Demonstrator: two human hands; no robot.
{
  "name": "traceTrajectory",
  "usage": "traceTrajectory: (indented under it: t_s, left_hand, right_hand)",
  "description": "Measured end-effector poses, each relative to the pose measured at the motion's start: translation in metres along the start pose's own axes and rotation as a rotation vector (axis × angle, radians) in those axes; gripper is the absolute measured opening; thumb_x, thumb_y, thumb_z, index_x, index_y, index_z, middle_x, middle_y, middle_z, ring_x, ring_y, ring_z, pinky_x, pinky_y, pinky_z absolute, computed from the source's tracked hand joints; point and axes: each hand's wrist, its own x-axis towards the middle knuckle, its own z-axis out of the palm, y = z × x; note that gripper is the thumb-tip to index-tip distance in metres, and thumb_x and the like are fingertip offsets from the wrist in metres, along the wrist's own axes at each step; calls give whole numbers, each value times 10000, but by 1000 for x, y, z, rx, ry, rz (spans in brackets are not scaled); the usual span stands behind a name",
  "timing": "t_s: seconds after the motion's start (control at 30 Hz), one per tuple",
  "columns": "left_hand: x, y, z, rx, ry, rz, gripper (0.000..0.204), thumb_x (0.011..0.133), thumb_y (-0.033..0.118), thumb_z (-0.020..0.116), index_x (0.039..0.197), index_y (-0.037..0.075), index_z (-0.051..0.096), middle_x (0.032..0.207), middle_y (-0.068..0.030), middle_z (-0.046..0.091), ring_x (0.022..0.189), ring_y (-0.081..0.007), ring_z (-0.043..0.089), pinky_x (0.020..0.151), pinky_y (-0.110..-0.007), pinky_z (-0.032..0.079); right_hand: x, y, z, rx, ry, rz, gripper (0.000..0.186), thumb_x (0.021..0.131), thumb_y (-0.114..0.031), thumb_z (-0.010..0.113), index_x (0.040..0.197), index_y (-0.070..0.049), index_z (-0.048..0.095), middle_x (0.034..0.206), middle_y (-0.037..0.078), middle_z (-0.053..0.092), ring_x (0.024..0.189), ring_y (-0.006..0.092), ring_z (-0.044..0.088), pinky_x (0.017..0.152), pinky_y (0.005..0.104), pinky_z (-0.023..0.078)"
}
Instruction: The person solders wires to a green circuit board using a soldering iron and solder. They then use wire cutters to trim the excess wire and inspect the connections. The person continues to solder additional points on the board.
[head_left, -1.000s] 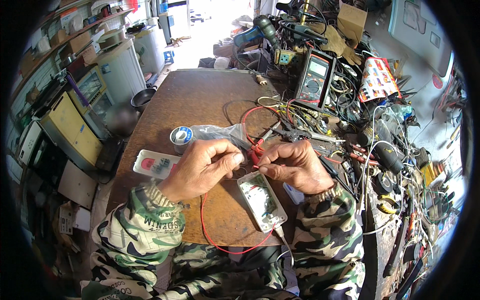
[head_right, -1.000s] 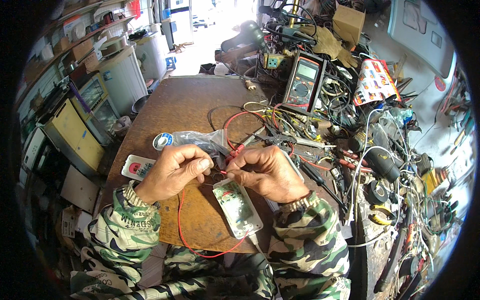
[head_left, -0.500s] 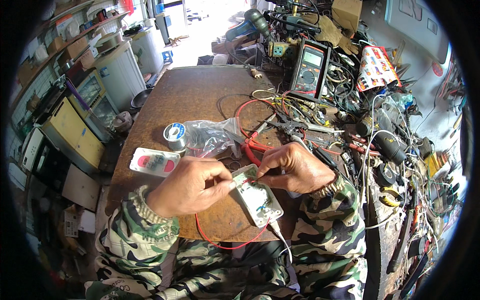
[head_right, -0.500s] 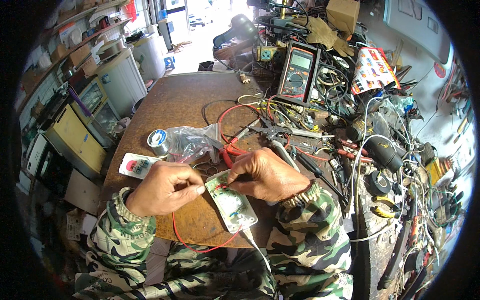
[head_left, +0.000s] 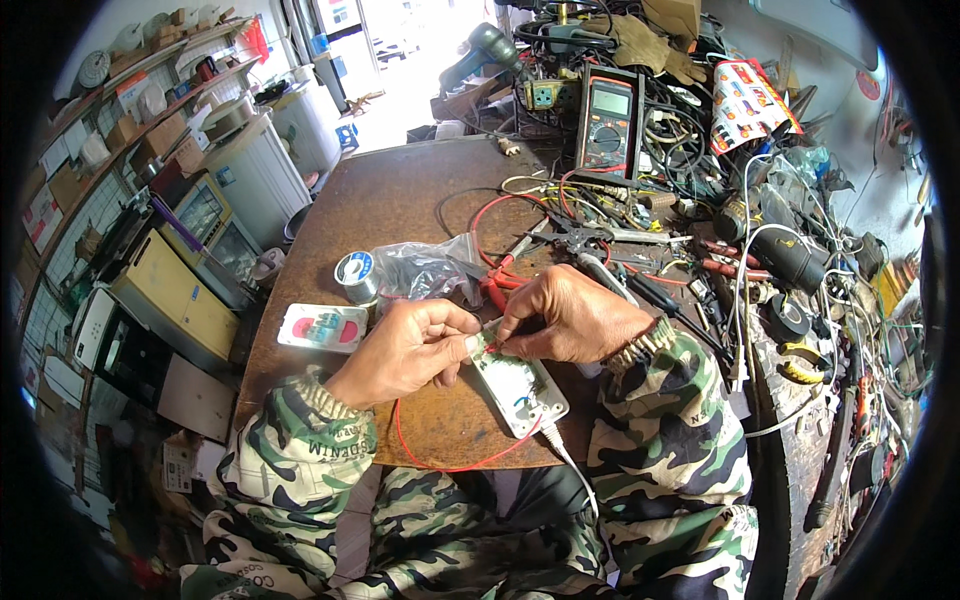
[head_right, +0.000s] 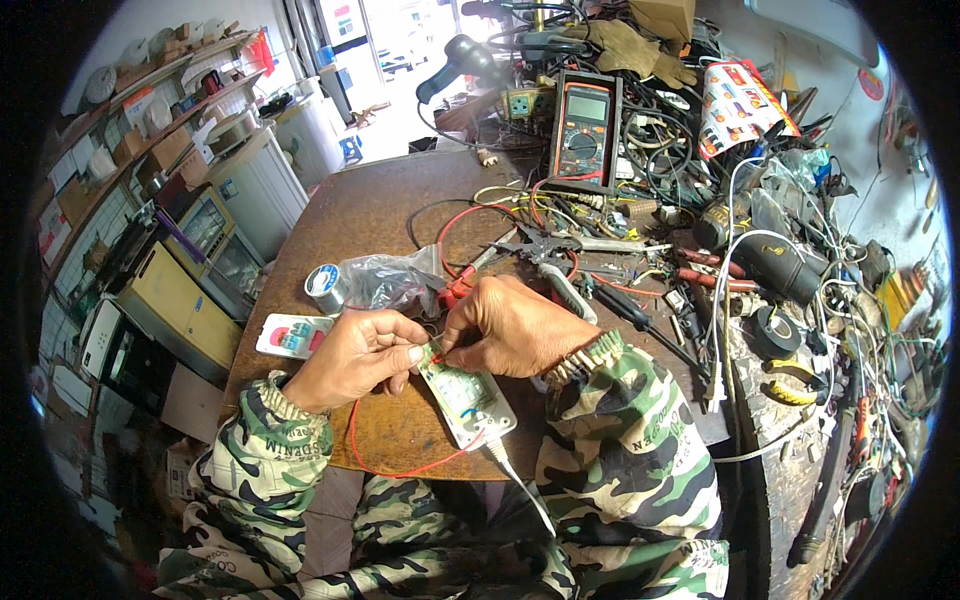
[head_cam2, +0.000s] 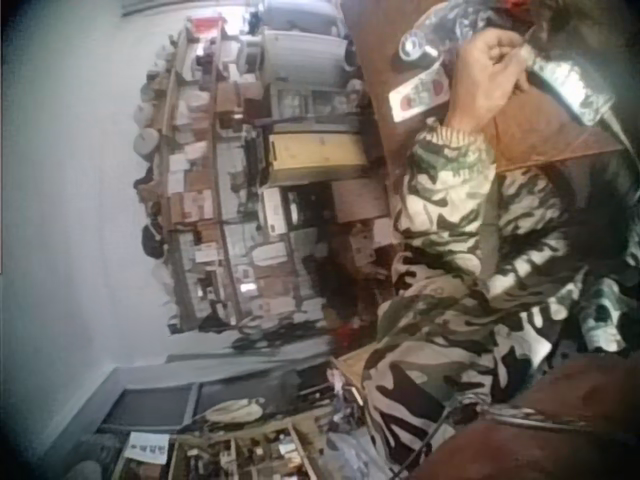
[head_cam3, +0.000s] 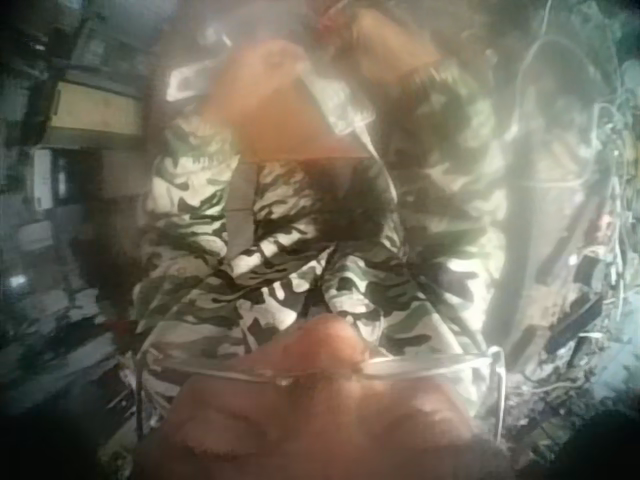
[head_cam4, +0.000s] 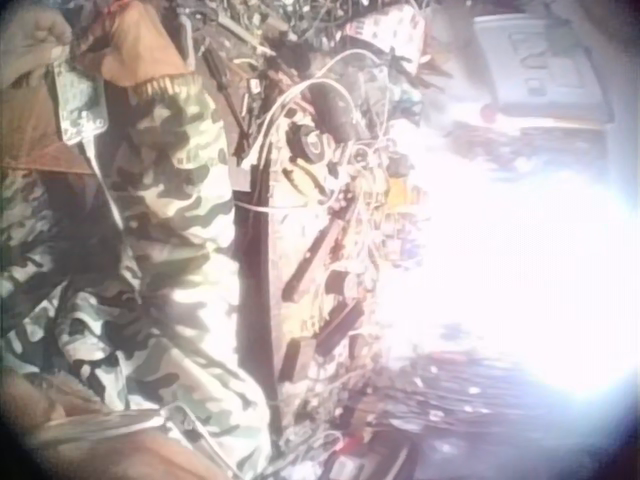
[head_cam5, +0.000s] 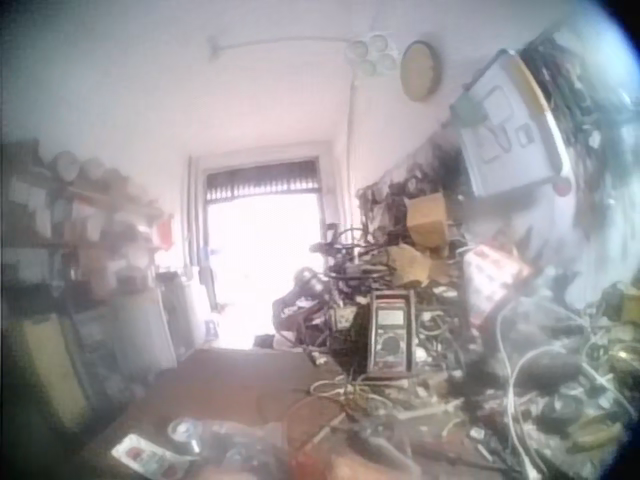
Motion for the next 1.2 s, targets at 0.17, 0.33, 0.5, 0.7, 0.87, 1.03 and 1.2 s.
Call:
traceTrajectory:
  t_s: [0.17,0.33,0.5,0.7,0.87,1.03,1.2]
  left_hand:
    - [-12,2,-2,-21,53,-55,248,1003,138,633,1139,-69,632,806,-31,668,648,-69,615,573,-217,475]
    - [-3,2,-1,-13,9,-63,261,1006,168,635,1130,-62,638,776,-21,656,634,-63,603,565,-206,461]
    - [-12,4,-1,9,37,-49,240,1006,168,633,1093,-55,651,779,-19,653,638,-65,603,573,-216,474]
    - [-6,3,-1,6,3,-30,223,1006,165,633,1060,-51,653,776,-14,644,644,-67,601,587,-226,489]
    - [-6,3,0,18,6,-36,215,1010,176,628,1036,-35,656,752,-4,636,638,-61,593,574,-220,467]
    - [-6,4,0,36,1,-45,217,1012,196,629,1033,-17,663,724,8,629,625,-53,580,545,-211,424]
    - [-6,4,1,1,7,-62,214,1007,203,636,1032,-7,661,717,13,621,616,-47,569,541,-206,421]
  right_hand:
    - [9,2,6,23,-17,-38,142,771,-28,777,911,-11,765,836,145,751,787,238,738,723,355,566]
    - [2,1,3,-16,-7,-15,155,766,-28,774,918,0,759,836,122,748,779,208,723,730,346,560]
    - [9,-2,7,-39,-22,-70,155,749,-20,774,897,12,743,816,127,731,765,229,714,730,350,554]
    - [5,-8,5,-98,15,-70,149,727,-35,780,865,3,740,784,152,713,755,296,712,704,377,549]
    - [5,-7,6,-109,16,-73,157,716,-50,786,867,-16,756,795,169,733,768,321,729,687,394,555]
    - [5,-3,7,-111,13,-105,158,711,-27,778,865,-11,745,789,158,720,765,315,719,689,390,546]
    - [5,3,5,-20,17,-141,145,721,-17,775,863,-16,745,780,142,729,752,282,728,680,372,546]
